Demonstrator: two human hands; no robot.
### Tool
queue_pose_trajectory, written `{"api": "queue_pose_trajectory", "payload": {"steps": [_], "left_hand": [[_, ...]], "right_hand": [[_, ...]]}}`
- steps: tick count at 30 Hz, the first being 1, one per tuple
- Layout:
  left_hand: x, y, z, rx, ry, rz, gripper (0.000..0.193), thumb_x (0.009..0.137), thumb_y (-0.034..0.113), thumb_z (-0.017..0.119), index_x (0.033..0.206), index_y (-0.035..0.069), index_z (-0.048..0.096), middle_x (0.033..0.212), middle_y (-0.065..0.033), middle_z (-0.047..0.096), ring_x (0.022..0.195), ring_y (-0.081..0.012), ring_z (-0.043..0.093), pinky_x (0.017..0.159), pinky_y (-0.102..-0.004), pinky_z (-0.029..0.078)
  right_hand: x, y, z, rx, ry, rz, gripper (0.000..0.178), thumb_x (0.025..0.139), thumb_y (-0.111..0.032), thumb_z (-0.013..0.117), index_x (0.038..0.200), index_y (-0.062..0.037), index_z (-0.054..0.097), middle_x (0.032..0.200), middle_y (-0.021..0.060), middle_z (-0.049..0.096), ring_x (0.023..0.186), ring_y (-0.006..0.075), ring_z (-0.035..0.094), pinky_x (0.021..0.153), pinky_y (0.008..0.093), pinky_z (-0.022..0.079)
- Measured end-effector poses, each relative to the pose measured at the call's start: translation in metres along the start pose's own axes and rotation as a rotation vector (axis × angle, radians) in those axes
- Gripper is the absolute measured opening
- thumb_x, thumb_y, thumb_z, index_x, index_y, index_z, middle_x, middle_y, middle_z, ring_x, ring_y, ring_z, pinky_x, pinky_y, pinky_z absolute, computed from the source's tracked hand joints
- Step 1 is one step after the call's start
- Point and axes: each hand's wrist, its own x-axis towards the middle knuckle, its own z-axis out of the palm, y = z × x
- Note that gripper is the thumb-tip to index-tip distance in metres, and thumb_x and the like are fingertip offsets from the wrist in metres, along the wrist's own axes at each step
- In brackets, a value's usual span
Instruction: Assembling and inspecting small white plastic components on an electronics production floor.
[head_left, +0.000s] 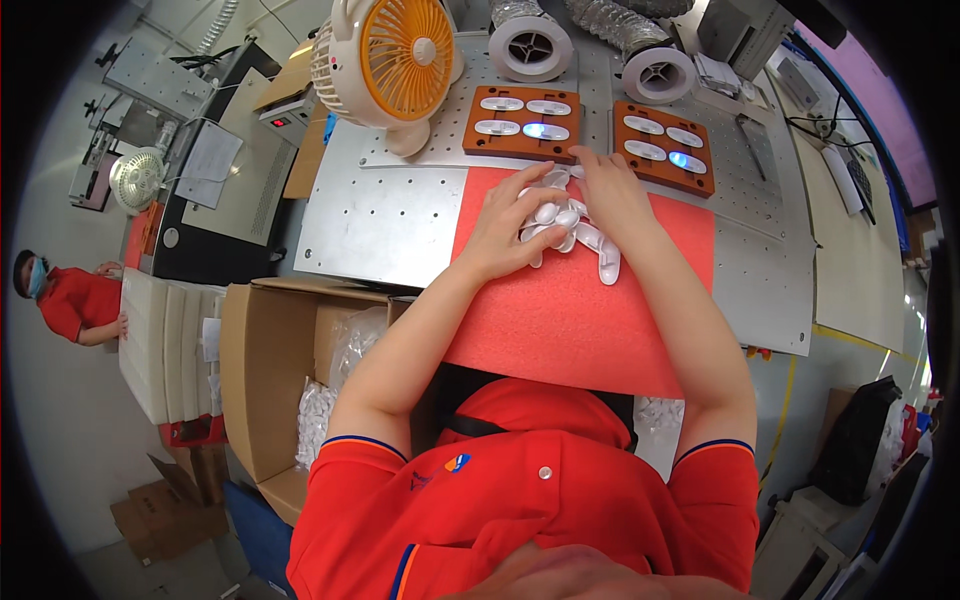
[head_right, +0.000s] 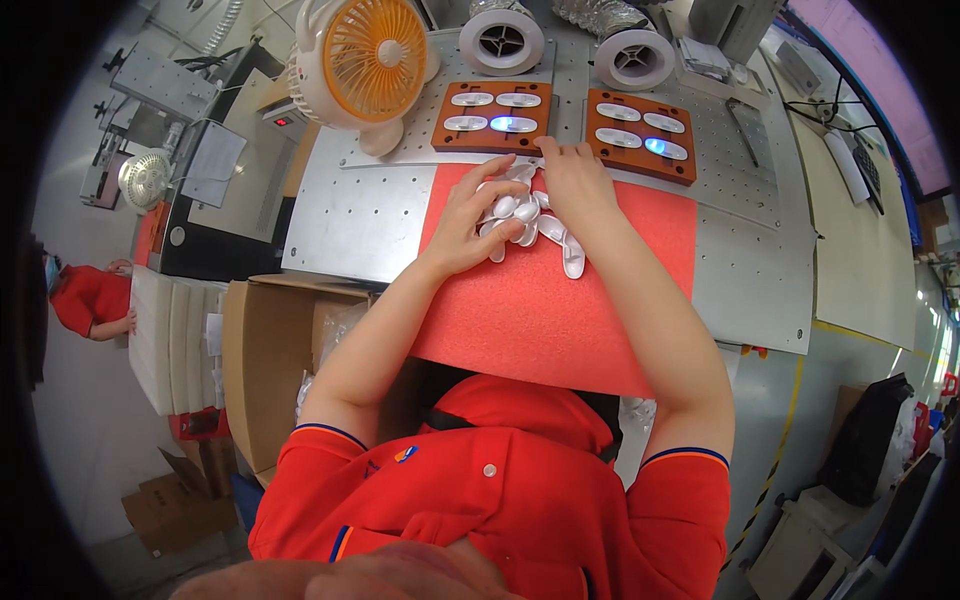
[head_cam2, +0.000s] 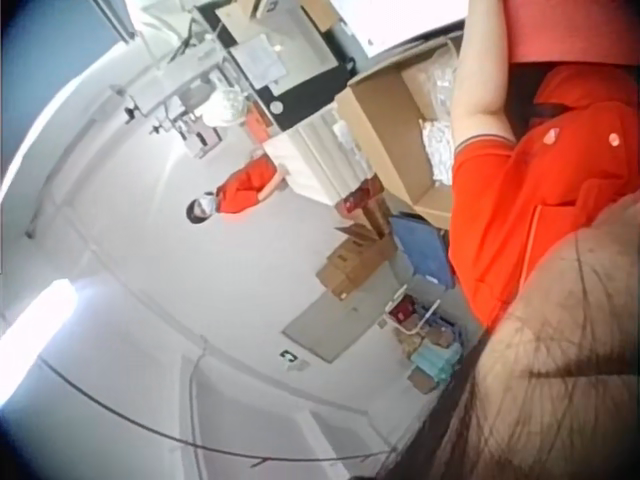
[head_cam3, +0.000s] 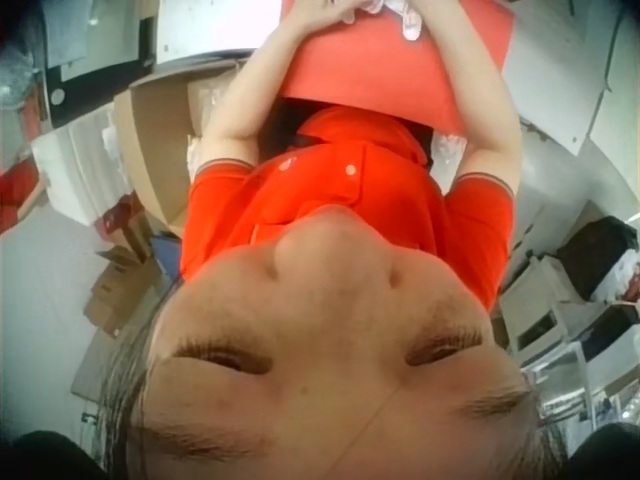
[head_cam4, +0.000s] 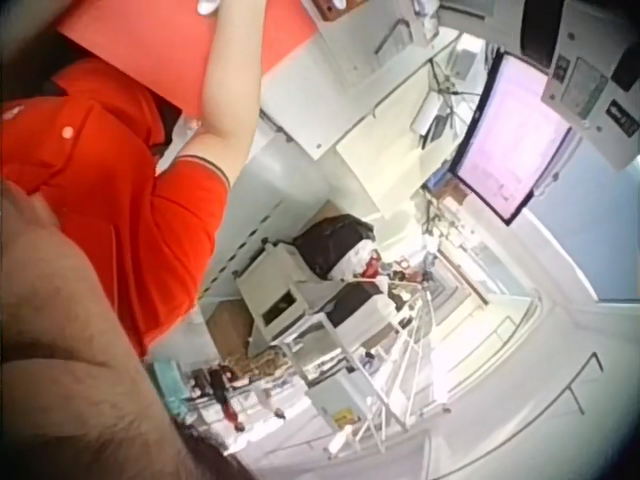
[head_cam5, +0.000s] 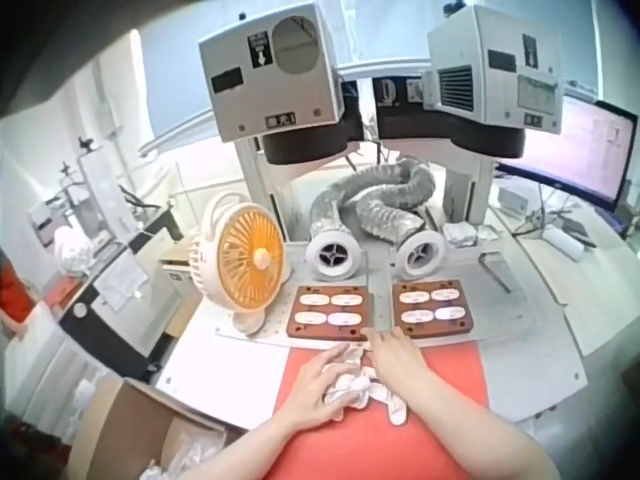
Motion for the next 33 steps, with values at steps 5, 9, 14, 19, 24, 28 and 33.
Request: {"api": "queue_pose_trajectory", "payload": {"steps": [5, 9, 14, 19, 24, 28, 33], "left_hand": [[-0.002, -0.001, 0.002, -0.003, -0.006, -0.01, 0.041, 0.083, 0.033, 0.067, 0.118, 0.015, 0.06, 0.141, -0.0109, 0.044, 0.129, -0.0303, 0.042, 0.105, -0.0434, 0.031], [-0.001, 0.001, 0.004, -0.171, 0.065, -0.06, 0.043, 0.084, 0.029, 0.067, 0.122, 0.013, 0.058, 0.141, -0.0114, 0.044, 0.127, -0.0319, 0.044, 0.102, -0.0411, 0.035], [-0.001, -0.002, 0.004, -0.248, 0.16, -0.065, 0.047, 0.084, 0.027, 0.066, 0.127, 0.011, 0.055, 0.141, -0.0125, 0.044, 0.125, -0.033, 0.046, 0.099, -0.0405, 0.039], [0.001, -0.009, 0.001, -0.063, 0.051, -0.018, 0.045, 0.087, 0.029, 0.062, 0.129, 0.012, 0.056, 0.131, -0.0123, 0.055, 0.119, -0.0297, 0.052, 0.1, -0.0405, 0.037], [-0.002, -0.001, -0.001, -0.161, -0.047, -0.086, 0.045, 0.089, 0.03, 0.059, 0.129, 0.012, 0.055, 0.126, -0.0102, 0.059, 0.117, -0.0263, 0.054, 0.101, -0.0404, 0.034], [-0.003, -0.001, -0.001, -0.22, -0.023, -0.083, 0.045, 0.088, 0.03, 0.06, 0.129, 0.012, 0.054, 0.126, -0.0093, 0.058, 0.116, -0.0266, 0.054, 0.101, -0.04, 0.035], [-0.002, -0.001, 0.003, 0.03, 0.048, 0.003, 0.044, 0.087, 0.027, 0.06, 0.129, 0.013, 0.055, 0.126, -0.0085, 0.059, 0.116, -0.0264, 0.055, 0.099, -0.0395, 0.036]], "right_hand": [[0.006, 0.005, 0.006, -0.016, 0.094, -0.041, 0.035, 0.085, -0.009, 0.06, 0.119, -0.0082, 0.053, 0.11, 0.0137, 0.061, 0.108, 0.0324, 0.055, 0.091, 0.0413, 0.047], [-0.004, 0.005, -0.005, 0.029, 0.164, -0.15, 0.033, 0.083, -0.007, 0.061, 0.116, -0.009, 0.056, 0.107, 0.0107, 0.06, 0.108, 0.0313, 0.055, 0.09, 0.0398, 0.047], [-0.045, -0.009, -0.013, 0.405, 0.237, -0.14, 0.036, 0.087, -0.011, 0.06, 0.122, -0.0093, 0.056, 0.112, 0.0105, 0.058, 0.109, 0.0307, 0.054, 0.092, 0.0376, 0.045], [-0.063, -0.015, 0.007, 0.468, 0.242, -0.164, 0.051, 0.091, -0.036, 0.057, 0.133, -0.0072, 0.049, 0.136, 0.0142, 0.048, 0.124, 0.0322, 0.046, 0.104, 0.0404, 0.036], [-0.061, -0.01, 0.01, 0.461, 0.238, -0.159, 0.053, 0.09, -0.037, 0.058, 0.134, -0.0078, 0.049, 0.138, 0.0139, 0.047, 0.127, 0.0329, 0.044, 0.105, 0.0414, 0.036], [-0.064, -0.015, 0.01, 0.408, 0.258, -0.159, 0.056, 0.089, -0.039, 0.059, 0.134, -0.0083, 0.048, 0.139, 0.0138, 0.046, 0.127, 0.0323, 0.045, 0.105, 0.0419, 0.035], [-0.064, -0.011, 0.009, 0.401, 0.219, -0.157, 0.054, 0.088, -0.04, 0.061, 0.131, -0.0083, 0.051, 0.136, 0.0128, 0.049, 0.124, 0.0317, 0.047, 0.103, 0.0418, 0.036]]}}
